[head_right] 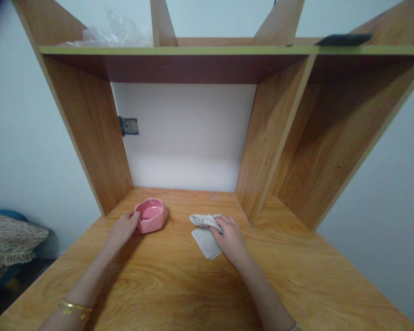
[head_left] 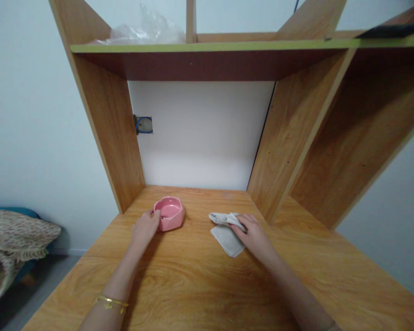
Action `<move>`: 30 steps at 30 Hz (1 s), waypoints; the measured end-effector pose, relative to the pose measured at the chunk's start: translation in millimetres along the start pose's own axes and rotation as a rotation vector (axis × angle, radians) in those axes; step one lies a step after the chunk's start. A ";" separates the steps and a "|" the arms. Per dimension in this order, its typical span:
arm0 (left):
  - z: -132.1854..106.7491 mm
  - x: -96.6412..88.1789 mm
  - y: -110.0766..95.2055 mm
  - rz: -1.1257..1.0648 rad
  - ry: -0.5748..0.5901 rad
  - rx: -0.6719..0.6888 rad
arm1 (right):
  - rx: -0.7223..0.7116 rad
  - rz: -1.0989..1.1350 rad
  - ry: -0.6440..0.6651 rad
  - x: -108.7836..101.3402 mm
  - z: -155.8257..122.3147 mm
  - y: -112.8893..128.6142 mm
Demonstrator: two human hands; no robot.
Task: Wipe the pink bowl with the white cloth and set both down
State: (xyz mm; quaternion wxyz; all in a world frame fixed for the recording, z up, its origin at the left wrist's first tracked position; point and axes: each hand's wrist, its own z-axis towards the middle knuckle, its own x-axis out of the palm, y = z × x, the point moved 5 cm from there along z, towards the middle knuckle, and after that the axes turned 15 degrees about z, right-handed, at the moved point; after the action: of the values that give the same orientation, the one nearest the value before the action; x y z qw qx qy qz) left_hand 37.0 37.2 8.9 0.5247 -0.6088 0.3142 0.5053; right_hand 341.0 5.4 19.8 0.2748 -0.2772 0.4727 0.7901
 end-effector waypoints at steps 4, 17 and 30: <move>-18.0 9.9 -30.0 -0.019 0.015 0.140 | -0.028 0.082 -0.073 7.6 -2.6 2.9; -56.0 3.1 -69.7 0.160 -0.100 0.383 | -0.097 0.261 -0.039 28.1 -11.4 36.8; -79.9 -1.8 -91.9 0.220 -0.278 0.675 | 0.031 0.372 -0.259 36.8 -9.1 9.5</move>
State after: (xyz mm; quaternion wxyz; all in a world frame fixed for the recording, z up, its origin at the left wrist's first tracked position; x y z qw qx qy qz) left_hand 143.2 -16.4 35.3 0.6758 -0.2901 0.4521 0.5047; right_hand 310.5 -0.3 -3.9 0.1869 -0.0773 0.4884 0.8489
